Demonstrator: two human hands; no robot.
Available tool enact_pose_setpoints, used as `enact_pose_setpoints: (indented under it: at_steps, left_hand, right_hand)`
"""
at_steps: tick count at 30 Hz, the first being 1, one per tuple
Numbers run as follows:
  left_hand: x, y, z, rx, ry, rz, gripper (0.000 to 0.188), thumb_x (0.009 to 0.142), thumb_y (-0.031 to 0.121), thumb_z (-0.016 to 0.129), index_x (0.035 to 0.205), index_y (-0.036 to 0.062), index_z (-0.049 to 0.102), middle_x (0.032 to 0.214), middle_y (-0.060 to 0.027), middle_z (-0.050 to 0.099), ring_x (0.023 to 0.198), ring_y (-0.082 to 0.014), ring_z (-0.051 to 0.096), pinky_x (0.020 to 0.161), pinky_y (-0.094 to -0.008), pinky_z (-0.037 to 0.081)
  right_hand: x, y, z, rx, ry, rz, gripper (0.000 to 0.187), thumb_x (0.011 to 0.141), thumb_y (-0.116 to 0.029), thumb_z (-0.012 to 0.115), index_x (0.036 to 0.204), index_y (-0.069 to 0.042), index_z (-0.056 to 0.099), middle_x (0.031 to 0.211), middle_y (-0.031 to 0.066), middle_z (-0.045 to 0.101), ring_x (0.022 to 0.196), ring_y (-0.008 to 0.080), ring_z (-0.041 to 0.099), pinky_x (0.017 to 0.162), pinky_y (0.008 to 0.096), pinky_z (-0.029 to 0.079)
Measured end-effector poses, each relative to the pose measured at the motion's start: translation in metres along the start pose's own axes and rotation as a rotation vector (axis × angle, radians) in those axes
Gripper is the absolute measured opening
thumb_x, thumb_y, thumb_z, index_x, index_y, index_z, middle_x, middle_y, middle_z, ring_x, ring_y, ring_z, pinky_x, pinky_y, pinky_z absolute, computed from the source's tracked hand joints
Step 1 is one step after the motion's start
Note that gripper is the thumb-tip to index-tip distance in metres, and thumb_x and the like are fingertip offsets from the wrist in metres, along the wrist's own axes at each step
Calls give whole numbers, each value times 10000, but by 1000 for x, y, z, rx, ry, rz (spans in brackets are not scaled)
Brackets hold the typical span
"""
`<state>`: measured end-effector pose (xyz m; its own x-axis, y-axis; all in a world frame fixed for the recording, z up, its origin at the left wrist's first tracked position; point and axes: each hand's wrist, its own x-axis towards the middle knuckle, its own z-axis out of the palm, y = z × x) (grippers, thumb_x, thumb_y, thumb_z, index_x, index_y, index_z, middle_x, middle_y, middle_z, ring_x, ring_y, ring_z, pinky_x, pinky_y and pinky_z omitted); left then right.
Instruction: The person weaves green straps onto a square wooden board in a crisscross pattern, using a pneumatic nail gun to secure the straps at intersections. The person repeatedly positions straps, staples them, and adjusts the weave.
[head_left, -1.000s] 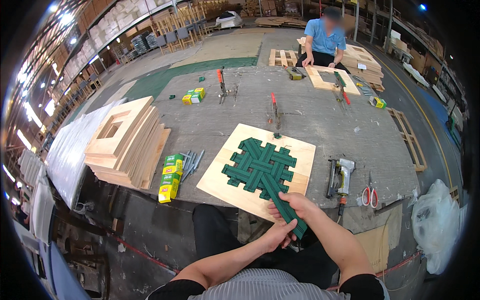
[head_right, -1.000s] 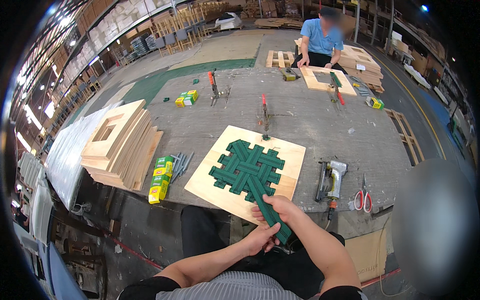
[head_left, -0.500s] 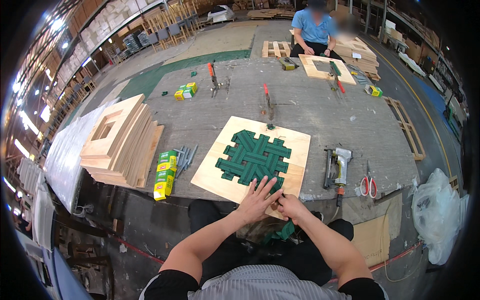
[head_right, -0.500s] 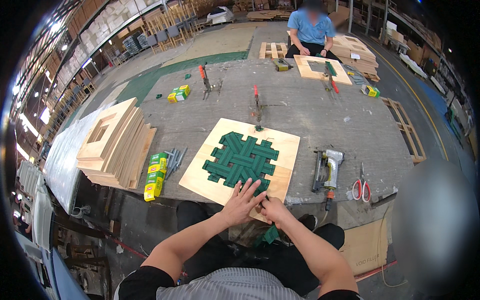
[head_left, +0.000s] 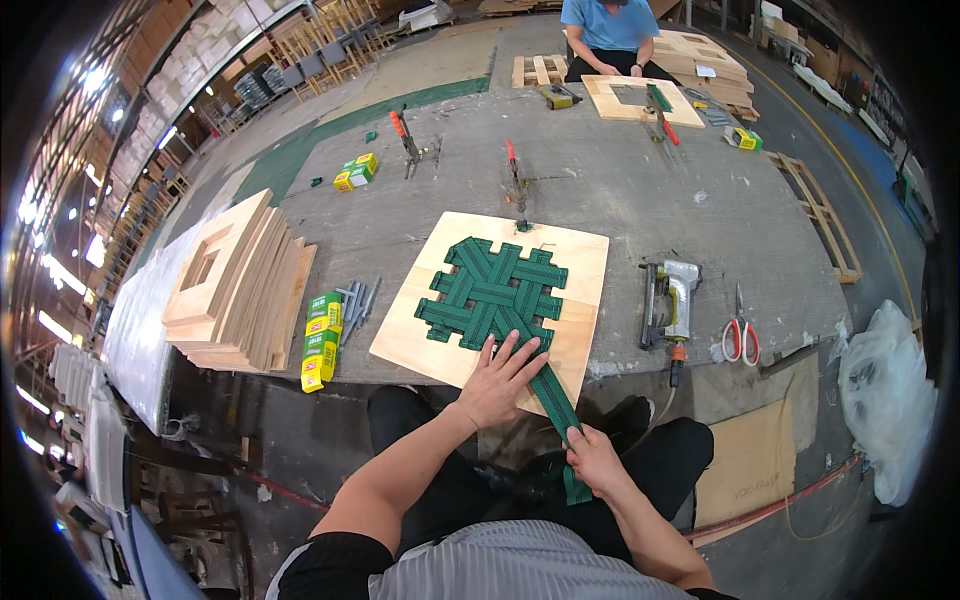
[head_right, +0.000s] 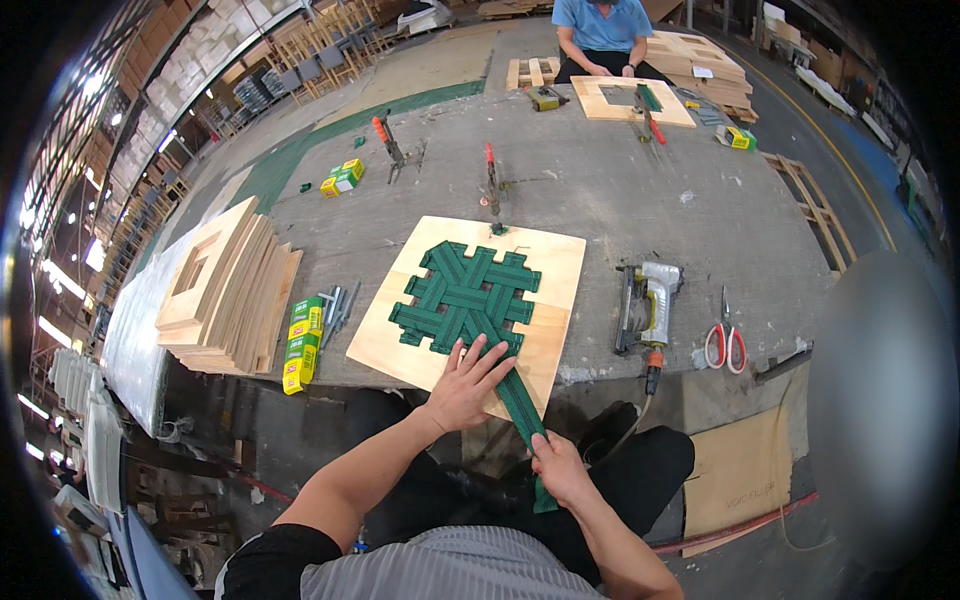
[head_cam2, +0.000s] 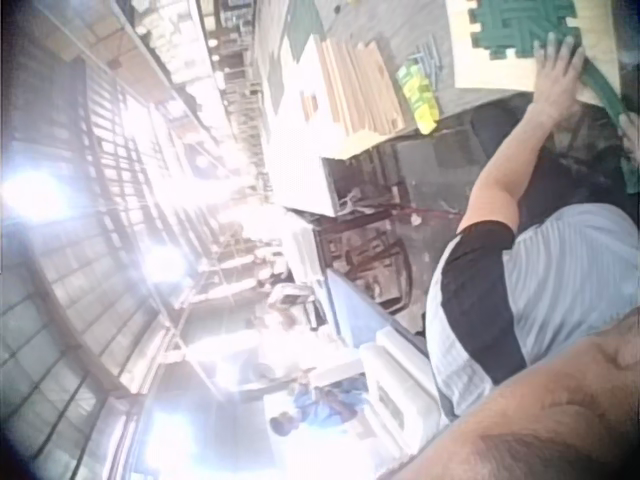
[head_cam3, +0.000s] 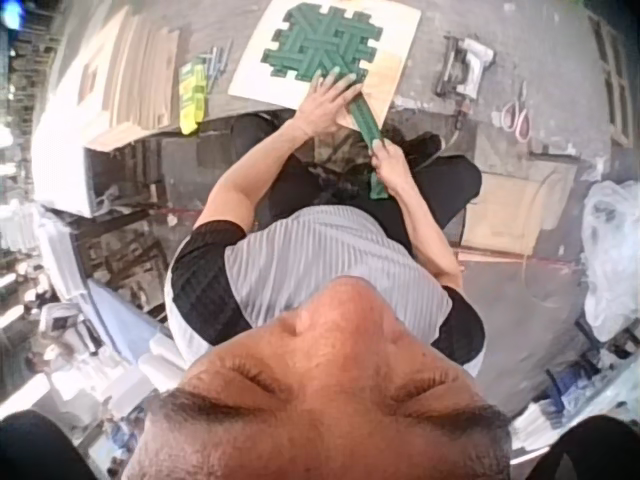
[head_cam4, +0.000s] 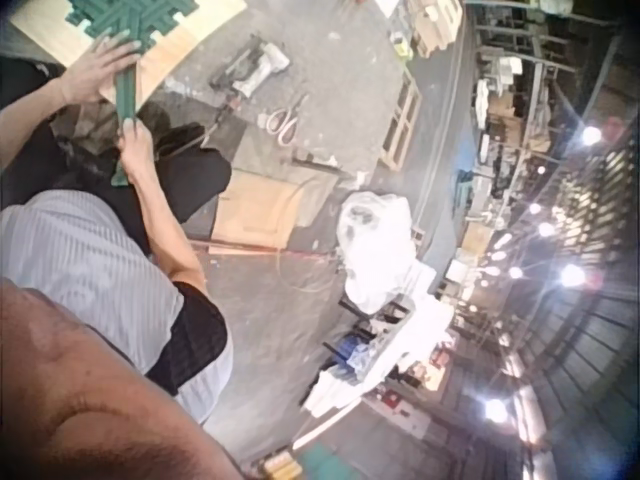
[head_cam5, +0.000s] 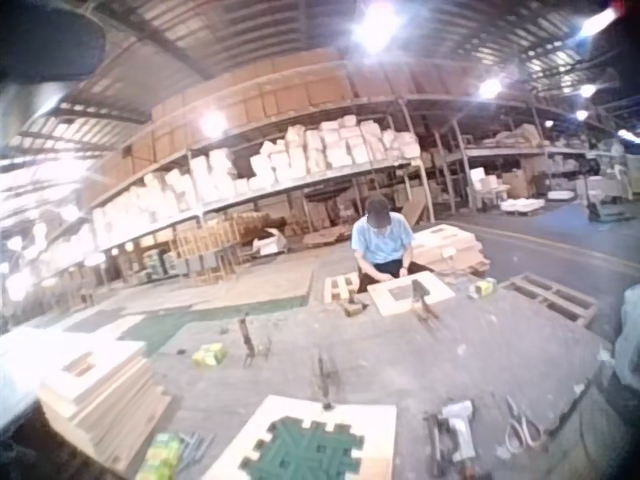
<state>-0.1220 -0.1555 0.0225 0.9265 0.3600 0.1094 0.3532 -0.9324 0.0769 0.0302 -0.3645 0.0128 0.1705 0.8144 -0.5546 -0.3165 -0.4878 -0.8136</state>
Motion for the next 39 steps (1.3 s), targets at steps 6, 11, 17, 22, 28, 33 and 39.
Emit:
enact_pose_setpoints:
  at_steps: [6, 11, 17, 22, 28, 33, 39]
  left_hand:
    - [1, 2, 2, 80, 11, 9, 1135, 621, 294, 893, 1603, 219, 329, 1675, -69, 292, 1553, -372, 226, 1245, -622, 142]
    - [4, 2, 5, 8, 45, 35, 1114, 582, 247, 874, 1584, 200, 389, 1667, -106, 316, 1554, -380, 231, 1246, -617, 140]
    - [2, 1, 11, 97, 20, 57, 1176, 592, 271, 893, 1616, 251, 315, 1680, -106, 280, 1544, -365, 258, 1240, -616, 179]
    - [3, 0, 8, 98, -10, 69, 1115, 616, 265, 874, 1600, 276, 350, 1671, -111, 301, 1526, -353, 304, 1232, -620, 195]
    - [3, -2, 3, 49, -10, 85, 1032, 641, 259, 860, 1568, 302, 408, 1655, -131, 327, 1513, -356, 328, 1217, -626, 222]
    - [2, -5, 4, 24, -34, 83, 1018, 653, 280, 880, 1559, 310, 417, 1647, -144, 332, 1514, -368, 324, 1225, -607, 229]
    - [-1, -8, 10, -33, 16, 73, 958, 720, 274, 849, 1566, 307, 401, 1648, -157, 321, 1515, -381, 318, 1239, -573, 232]
  right_hand:
    - [-10, 13, -2, -42, 13, -90, 357, 1095, -335, 497, 900, -48, 581, 670, -8, 515, 588, 88, 438, 545, 284, 372]
    - [-16, 14, -6, -100, 29, -87, 363, 1092, -326, 495, 885, -40, 582, 671, 1, 525, 601, 100, 465, 564, 296, 392]
    - [-19, 15, -13, -140, 25, -97, 347, 1091, -299, 496, 887, -31, 580, 670, 5, 514, 603, 112, 474, 579, 305, 402]
    - [-17, 21, -19, -104, 18, -85, 326, 1090, -288, 503, 900, -35, 582, 666, -8, 499, 599, 102, 458, 578, 296, 397]
    - [-13, 20, -24, -114, 25, 2, 320, 1092, -288, 502, 897, -48, 584, 662, -26, 487, 588, 83, 439, 557, 284, 382]
    - [-14, 4, -24, -201, 57, 110, 330, 1091, -291, 505, 877, -51, 579, 655, -31, 472, 586, 82, 429, 549, 293, 376]
    - [13, 20, -25, -289, 92, 80, 331, 1093, -280, 505, 870, -47, 579, 652, -29, 464, 588, 94, 418, 556, 305, 370]
